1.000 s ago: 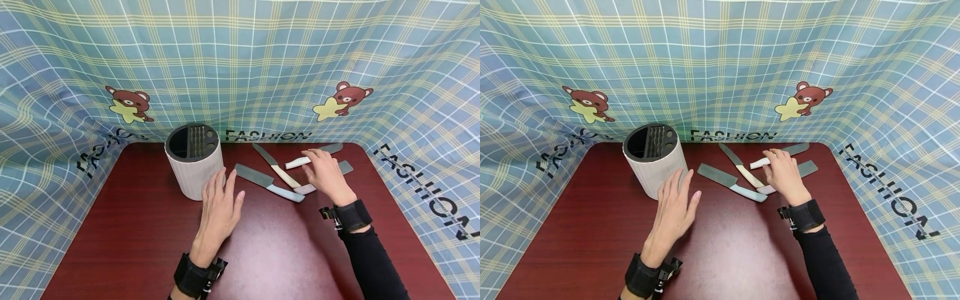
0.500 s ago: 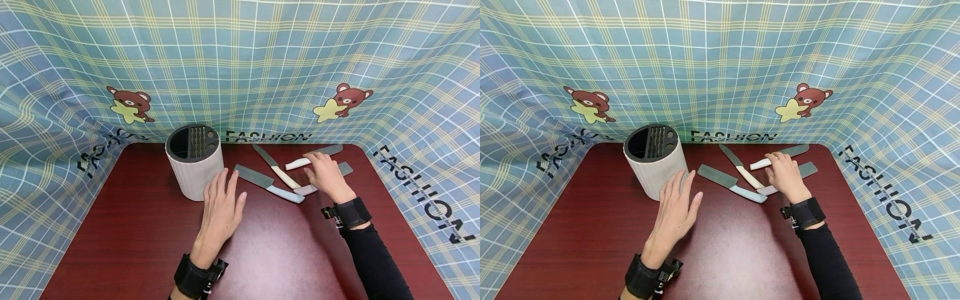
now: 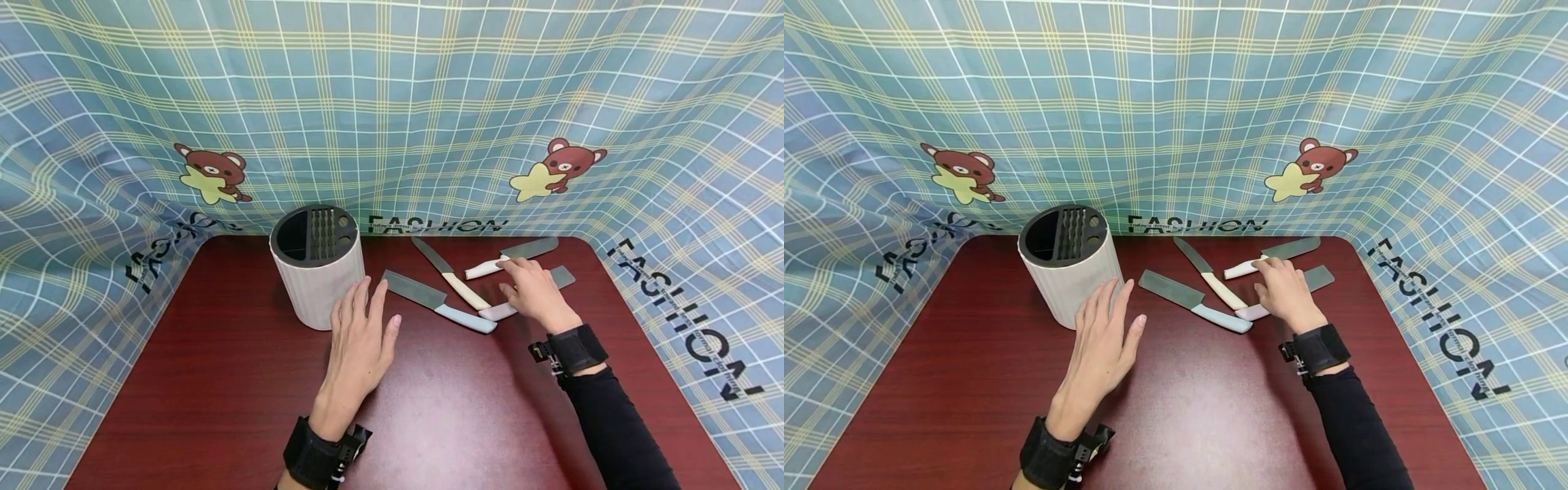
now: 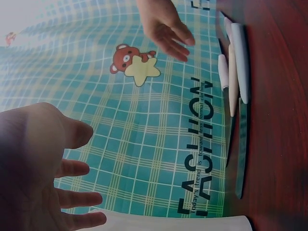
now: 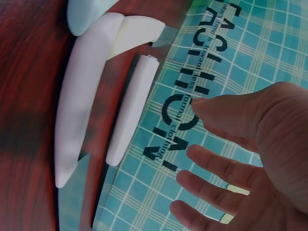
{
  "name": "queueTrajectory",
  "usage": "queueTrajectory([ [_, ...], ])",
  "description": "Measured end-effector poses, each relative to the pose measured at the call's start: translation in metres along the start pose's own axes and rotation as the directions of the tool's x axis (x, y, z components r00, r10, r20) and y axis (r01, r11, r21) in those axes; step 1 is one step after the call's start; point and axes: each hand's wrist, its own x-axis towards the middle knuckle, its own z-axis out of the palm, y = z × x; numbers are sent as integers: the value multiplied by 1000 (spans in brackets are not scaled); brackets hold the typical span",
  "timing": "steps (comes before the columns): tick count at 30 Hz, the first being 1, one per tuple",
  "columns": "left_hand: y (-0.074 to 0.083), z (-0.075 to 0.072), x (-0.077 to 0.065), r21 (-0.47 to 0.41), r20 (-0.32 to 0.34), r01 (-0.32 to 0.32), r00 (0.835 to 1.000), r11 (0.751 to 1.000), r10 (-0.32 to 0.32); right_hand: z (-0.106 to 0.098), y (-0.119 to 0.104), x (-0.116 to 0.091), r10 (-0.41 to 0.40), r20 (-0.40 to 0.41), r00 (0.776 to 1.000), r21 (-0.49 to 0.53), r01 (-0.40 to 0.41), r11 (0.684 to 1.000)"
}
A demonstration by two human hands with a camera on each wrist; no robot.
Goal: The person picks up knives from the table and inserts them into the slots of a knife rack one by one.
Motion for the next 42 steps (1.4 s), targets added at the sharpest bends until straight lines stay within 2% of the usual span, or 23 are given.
queueTrajectory([
  [9,-1,1,0,-5,-11,-4,1000,1000,4,11,12,0,5,71,997,0,-5,1000],
  [26,-1,1,-1,-5,0,2,1000,1000,-2,22,17,-6,3,182,983,-2,-3,1000],
  [36,-1,0,-1,-5,28,19,999,1000,-19,28,17,-6,-3,222,975,10,1,1000],
  [42,-2,0,-2,-5,14,13,1000,1000,-13,33,16,-6,-10,216,976,-9,12,1000],
])
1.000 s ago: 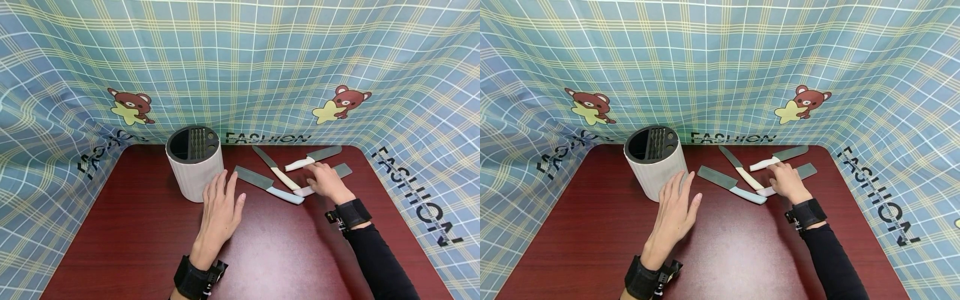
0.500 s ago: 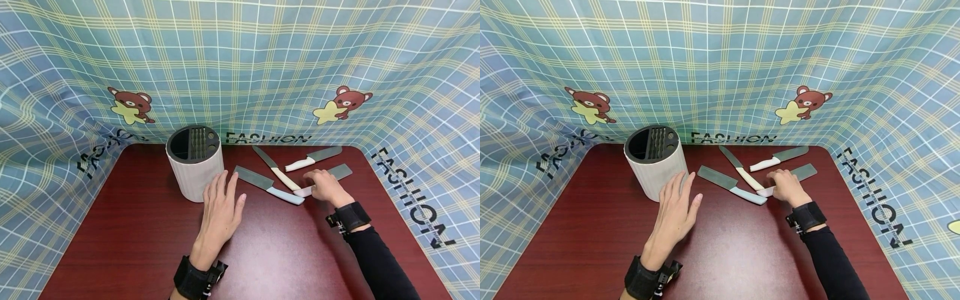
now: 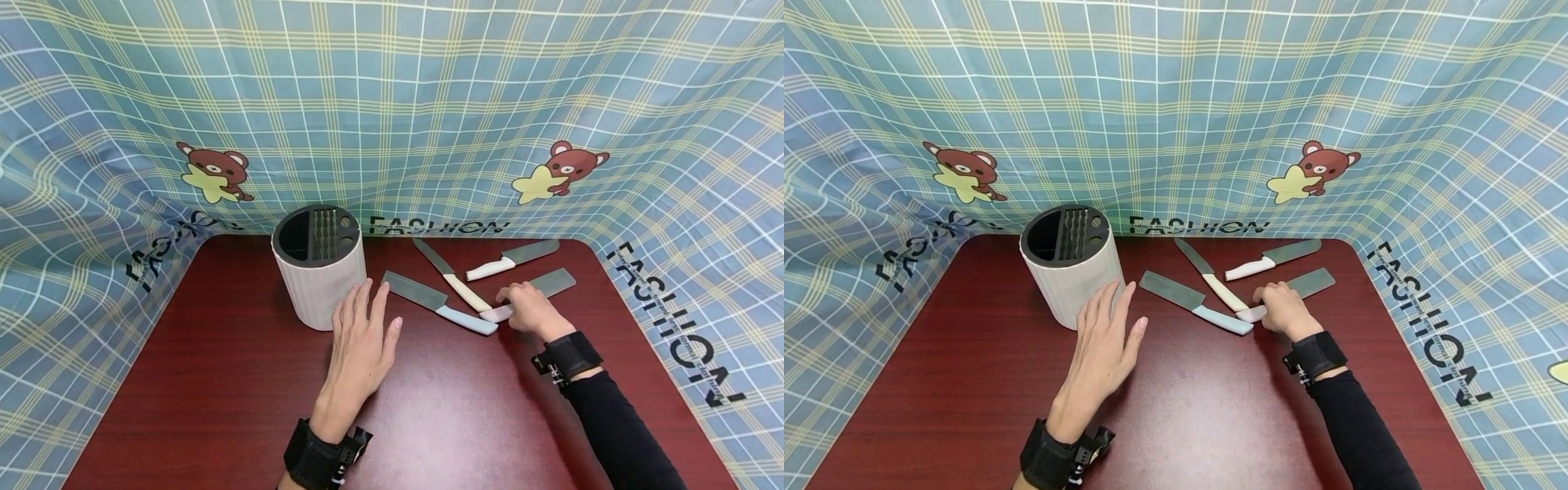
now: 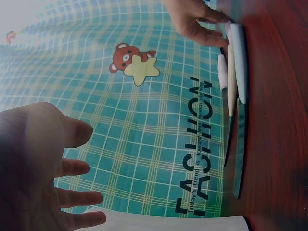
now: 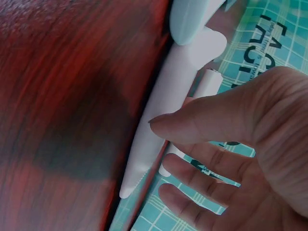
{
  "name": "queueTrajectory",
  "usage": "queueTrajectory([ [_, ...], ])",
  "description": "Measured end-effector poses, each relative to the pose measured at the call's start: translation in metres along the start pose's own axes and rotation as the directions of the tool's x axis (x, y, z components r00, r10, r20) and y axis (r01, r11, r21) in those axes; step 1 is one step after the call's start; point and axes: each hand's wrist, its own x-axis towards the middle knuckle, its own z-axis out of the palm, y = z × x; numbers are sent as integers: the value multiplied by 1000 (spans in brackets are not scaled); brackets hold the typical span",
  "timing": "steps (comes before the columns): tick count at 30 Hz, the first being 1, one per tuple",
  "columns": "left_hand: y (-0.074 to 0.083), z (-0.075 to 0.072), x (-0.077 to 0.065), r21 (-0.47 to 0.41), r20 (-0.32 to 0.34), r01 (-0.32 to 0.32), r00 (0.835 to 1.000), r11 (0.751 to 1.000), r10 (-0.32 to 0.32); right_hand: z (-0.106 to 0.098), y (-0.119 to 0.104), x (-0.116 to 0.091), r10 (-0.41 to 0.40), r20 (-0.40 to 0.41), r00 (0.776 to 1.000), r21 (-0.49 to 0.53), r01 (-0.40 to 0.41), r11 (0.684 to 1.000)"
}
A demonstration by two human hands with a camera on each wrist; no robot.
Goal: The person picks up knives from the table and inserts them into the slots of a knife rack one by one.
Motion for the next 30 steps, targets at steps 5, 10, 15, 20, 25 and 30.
queueTrajectory([
  [5,0,1,0,3,-14,-4,1000,1000,4,7,1,0,-17,-5,1000,-45,17,999],
  [10,-1,2,0,-3,-22,-8,1000,1000,8,13,0,0,-23,-17,1000,-86,21,996],
  [15,-2,2,0,-3,-24,-7,1000,1000,7,18,-2,-1,-38,-30,999,-147,34,989],
  [20,-2,1,0,-4,-19,-6,1000,1000,6,19,-4,-2,-74,-42,996,-199,64,978],
  [25,-2,2,0,-4,-16,-5,1000,1000,5,21,-4,-1,-99,-48,994,-238,85,968],
  [30,-2,2,0,-7,-5,2,1000,1000,-2,23,-1,-3,-120,-63,991,-261,100,960],
])
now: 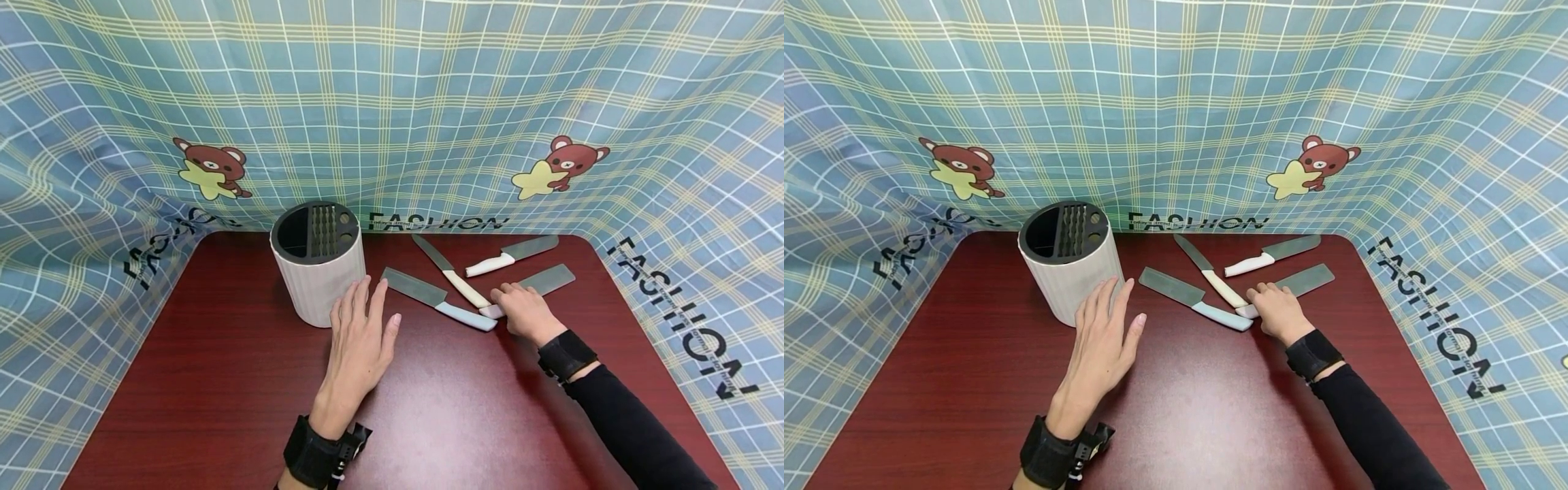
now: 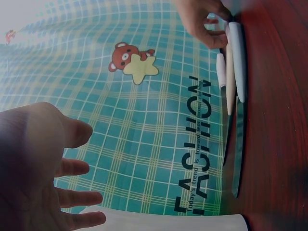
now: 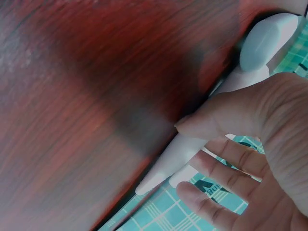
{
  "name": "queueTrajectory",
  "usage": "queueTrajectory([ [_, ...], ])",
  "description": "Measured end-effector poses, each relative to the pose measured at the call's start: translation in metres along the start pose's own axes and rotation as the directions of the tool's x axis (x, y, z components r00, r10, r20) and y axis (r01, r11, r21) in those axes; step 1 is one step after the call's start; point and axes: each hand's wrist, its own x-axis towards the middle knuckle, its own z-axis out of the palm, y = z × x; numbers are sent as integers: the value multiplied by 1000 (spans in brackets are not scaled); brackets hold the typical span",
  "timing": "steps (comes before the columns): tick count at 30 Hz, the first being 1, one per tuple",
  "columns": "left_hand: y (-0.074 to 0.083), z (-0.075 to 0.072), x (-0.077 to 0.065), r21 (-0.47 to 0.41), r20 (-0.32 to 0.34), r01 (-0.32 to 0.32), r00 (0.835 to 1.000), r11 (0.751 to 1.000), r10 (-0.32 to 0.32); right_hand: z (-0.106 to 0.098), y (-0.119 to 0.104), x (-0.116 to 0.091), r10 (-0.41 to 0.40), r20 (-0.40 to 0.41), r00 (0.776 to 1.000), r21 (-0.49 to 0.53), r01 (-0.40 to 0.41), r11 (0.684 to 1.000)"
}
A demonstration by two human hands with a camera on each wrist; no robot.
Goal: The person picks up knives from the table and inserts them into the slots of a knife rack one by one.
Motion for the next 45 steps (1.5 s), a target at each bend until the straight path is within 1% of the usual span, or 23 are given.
queueTrajectory([
  [6,0,-1,0,2,8,4,1000,1000,-4,-1,0,-2,-9,-28,1000,0,9,1000],
  [12,0,-2,0,-2,20,8,1000,1000,-8,-3,1,-5,5,-18,1000,17,-5,1000],
  [18,0,-2,0,6,13,3,1000,1000,-3,-2,5,-7,7,-12,1000,13,-6,1000],
  [24,-1,-3,0,3,17,5,1000,1000,-5,-1,8,-10,3,-31,1000,25,-2,1000],
  [34,-2,-3,0,-1,27,15,1000,1000,-15,2,14,-12,-22,-65,998,70,27,997],
  [40,-2,-2,0,-2,29,16,999,1000,-16,2,18,-10,-65,-74,995,108,73,991],
  [45,-2,-2,-1,0,33,18,999,1000,-18,-1,18,-10,-87,-94,992,111,97,989],
])
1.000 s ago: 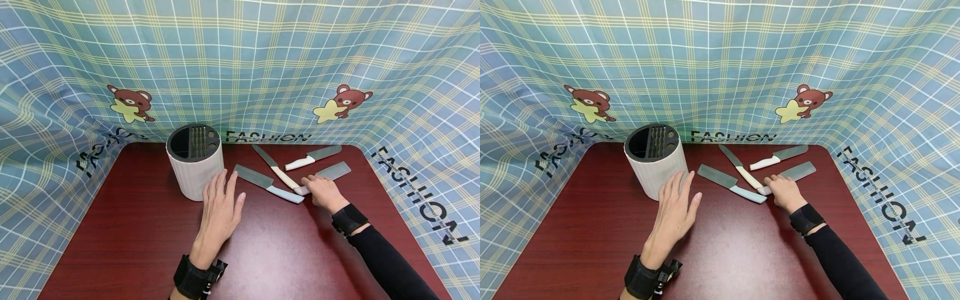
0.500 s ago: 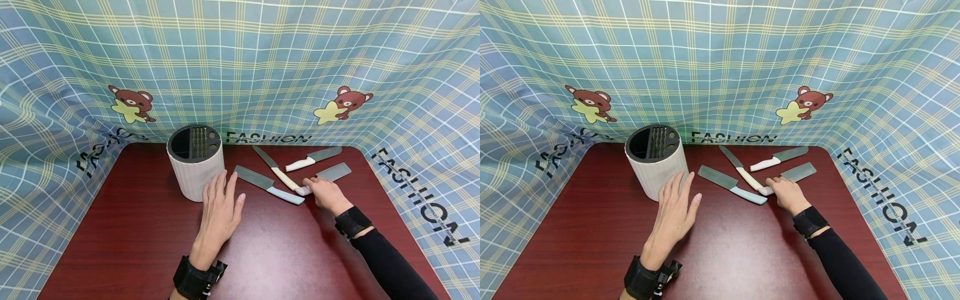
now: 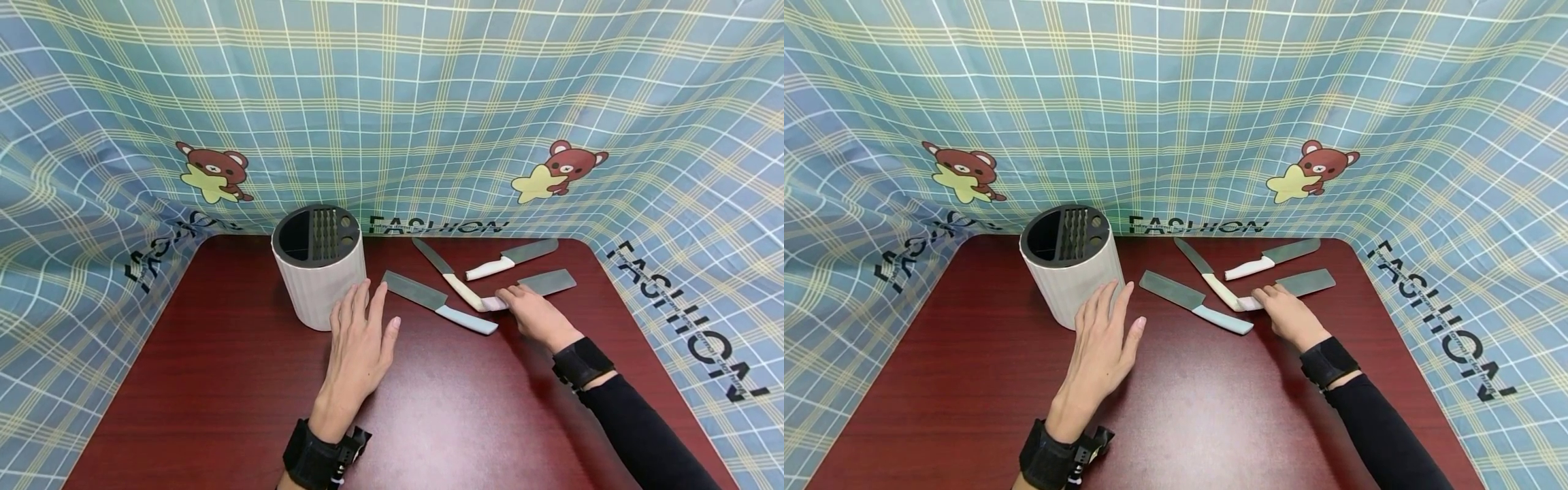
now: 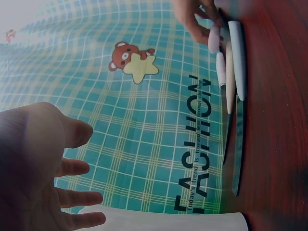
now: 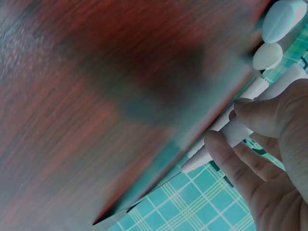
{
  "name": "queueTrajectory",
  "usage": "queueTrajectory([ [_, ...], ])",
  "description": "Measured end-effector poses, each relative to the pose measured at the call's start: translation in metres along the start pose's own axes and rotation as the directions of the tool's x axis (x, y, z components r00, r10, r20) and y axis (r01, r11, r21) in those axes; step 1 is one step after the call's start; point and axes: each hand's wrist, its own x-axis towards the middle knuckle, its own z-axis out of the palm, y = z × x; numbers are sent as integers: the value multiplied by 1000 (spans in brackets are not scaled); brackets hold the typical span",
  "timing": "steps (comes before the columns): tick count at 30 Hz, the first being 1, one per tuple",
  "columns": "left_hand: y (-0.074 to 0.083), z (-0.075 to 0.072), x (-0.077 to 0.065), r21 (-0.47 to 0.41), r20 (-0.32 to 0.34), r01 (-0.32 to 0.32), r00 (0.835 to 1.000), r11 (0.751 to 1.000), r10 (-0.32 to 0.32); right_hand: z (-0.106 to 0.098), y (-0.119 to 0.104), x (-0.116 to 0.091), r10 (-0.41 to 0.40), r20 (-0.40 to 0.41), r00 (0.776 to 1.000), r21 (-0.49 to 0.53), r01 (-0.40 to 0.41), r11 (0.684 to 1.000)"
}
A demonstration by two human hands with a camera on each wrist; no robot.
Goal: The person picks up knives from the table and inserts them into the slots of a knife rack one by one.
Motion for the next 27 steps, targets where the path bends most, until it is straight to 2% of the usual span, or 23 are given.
queueTrajectory([
  [17,0,0,0,7,-8,-2,1000,1000,2,-14,1,-3,19,-19,1000,-10,-19,1000],
  [27,0,0,0,11,-6,-5,1000,1000,5,-19,4,-3,-16,-110,994,-23,13,1000],
])
